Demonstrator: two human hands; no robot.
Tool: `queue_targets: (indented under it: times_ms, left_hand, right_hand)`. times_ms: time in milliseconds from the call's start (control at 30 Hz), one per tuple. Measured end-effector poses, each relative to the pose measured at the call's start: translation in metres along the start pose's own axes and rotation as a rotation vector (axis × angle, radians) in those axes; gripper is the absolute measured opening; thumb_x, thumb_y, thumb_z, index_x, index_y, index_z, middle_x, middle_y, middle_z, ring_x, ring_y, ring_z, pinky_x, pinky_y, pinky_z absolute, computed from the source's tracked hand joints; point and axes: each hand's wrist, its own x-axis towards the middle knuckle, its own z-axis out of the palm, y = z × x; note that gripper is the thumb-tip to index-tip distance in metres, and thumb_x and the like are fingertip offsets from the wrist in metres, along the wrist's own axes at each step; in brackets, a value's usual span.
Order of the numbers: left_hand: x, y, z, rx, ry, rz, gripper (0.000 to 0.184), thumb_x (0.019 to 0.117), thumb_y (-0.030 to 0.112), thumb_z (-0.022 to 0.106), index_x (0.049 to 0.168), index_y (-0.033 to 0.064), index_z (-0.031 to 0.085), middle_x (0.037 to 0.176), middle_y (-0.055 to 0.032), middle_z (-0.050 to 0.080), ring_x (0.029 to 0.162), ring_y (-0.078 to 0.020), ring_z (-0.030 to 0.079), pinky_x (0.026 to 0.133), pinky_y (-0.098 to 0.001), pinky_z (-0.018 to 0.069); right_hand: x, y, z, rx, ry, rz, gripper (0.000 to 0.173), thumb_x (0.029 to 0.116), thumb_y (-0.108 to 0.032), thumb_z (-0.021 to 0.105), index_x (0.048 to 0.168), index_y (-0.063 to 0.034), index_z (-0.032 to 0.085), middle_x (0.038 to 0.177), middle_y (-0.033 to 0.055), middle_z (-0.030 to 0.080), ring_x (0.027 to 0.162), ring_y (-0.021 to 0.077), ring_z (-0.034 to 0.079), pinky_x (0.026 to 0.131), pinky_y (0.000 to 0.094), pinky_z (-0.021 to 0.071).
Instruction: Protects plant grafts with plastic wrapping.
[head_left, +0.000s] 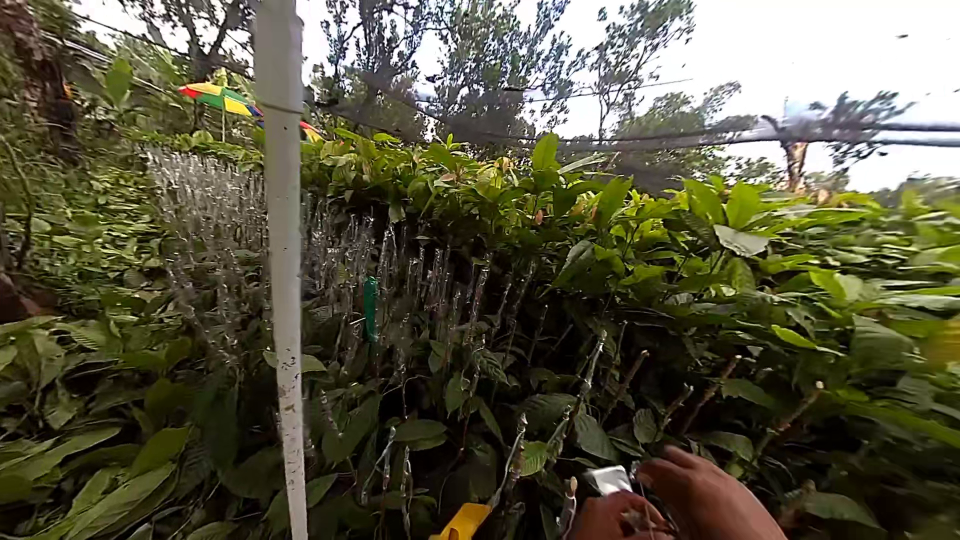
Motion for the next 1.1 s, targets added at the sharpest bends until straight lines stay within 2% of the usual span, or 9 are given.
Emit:
queue_targets:
  times_ms: [100,200,333,467,633,800,900,967,1100]
  left_hand:
    - [-0.002,-0.004,-0.010,-0.135,0.006,-0.037,0.042,0.0925,0.006,0.071,0.133,0.0006,0.061,0.105,-0.0090,0.073,0.085,-0.0134,0.070,0.081,-0.0344,0.0601]
    - [-0.002,-0.006,-0.013,-0.205,0.058,-0.027,0.018,0.0935,0.007,0.070,0.110,0.0005,0.073,0.097,-0.0026,0.074,0.075,-0.0044,0.065,0.071,-0.0241,0.0566]
    - [-0.002,-0.002,-0.012,-0.236,0.103,-0.062,0.014,0.0948,0.008,0.067,0.105,-0.0006,0.072,0.083,-0.0013,0.071,0.056,-0.0035,0.057,0.053,-0.0211,0.0506]
    - [0.000,-0.003,-0.010,-0.329,0.014,-0.132,0.013,0.0961,0.013,0.068,0.102,0.0018,0.072,0.077,0.0000,0.068,0.056,-0.0055,0.057,0.054,-0.0225,0.0512]
    - [0.002,-0.002,-0.020,-0.414,-0.031,-0.148,0.007,0.0917,0.004,0.071,0.098,0.0004,0.070,0.081,-0.0027,0.071,0.060,-0.0084,0.063,0.059,-0.0250,0.0565]
    - [0.005,0.001,-0.029,-0.354,0.085,-0.156,0.012,0.0943,-0.001,0.066,0.106,-0.0041,0.067,0.091,-0.0091,0.073,0.066,-0.0144,0.069,0.065,-0.0291,0.0614]
    - [0.010,0.003,-0.024,-0.328,0.156,-0.177,0.013,0.0942,0.000,0.066,0.106,-0.0056,0.068,0.087,-0.0085,0.073,0.063,-0.0131,0.068,0.063,-0.0281,0.0606]
    - [0.013,0.004,-0.021,-0.333,0.178,-0.207,0.015,0.0952,0.002,0.067,0.107,-0.0062,0.068,0.082,-0.0087,0.071,0.060,-0.0126,0.065,0.060,-0.0272,0.0586]
    - [0.012,0.005,-0.024,-0.330,0.168,-0.196,0.013,0.0940,0.001,0.069,0.106,-0.0049,0.069,0.084,-0.0079,0.072,0.062,-0.0116,0.066,0.061,-0.0260,0.0584]
  right_hand:
    - [0.004,0.037,0.009,0.456,-0.089,0.365,0.023,0.1015,-0.025,0.066,0.107,-0.0061,0.077,0.094,0.0090,0.071,0.083,0.0202,0.066,0.078,0.0425,0.0558]
    - [-0.013,0.041,0.029,0.912,-0.174,0.441,0.020,0.1031,-0.021,0.063,0.103,-0.0030,0.071,0.079,0.0006,0.064,0.067,0.0089,0.060,0.063,0.0267,0.0523]
    - [-0.022,0.029,0.037,0.760,-0.071,0.377,0.025,0.0961,-0.018,0.070,0.115,-0.0023,0.068,0.101,0.0085,0.071,0.092,0.0173,0.069,0.087,0.0392,0.0577]
    - [-0.021,0.021,0.040,0.456,0.199,0.381,0.019,0.0984,-0.017,0.065,0.112,-0.0045,0.069,0.103,0.0097,0.069,0.091,0.0220,0.068,0.084,0.0439,0.0565]
    - [-0.027,0.036,0.057,-0.266,0.434,-0.232,0.012,0.0970,-0.013,0.062,0.092,-0.0119,0.073,0.088,0.0058,0.071,0.080,0.0237,0.072,0.068,0.0413,0.0609]
    - [-0.050,0.021,0.028,-0.023,0.029,-0.040,0.021,0.0994,-0.015,0.055,0.096,-0.0033,0.072,0.096,0.0155,0.069,0.087,0.0337,0.070,0.073,0.0534,0.0577]
    - [-0.063,-0.006,0.048,0.121,0.021,-0.322,0.013,0.0954,-0.008,0.063,0.089,-0.0040,0.074,0.102,0.0147,0.071,0.094,0.0331,0.070,0.078,0.0524,0.0590]
    - [-0.066,-0.022,0.055,0.118,0.030,-0.416,0.011,0.0946,-0.010,0.065,0.093,-0.0078,0.076,0.130,0.0167,0.066,0.118,0.0378,0.063,0.093,0.0563,0.0543]
    - [-0.069,-0.029,0.053,0.260,0.138,-0.143,0.021,0.0988,-0.020,0.067,0.111,-0.0037,0.072,0.130,0.0172,0.064,0.114,0.0314,0.066,0.096,0.0482,0.0569]
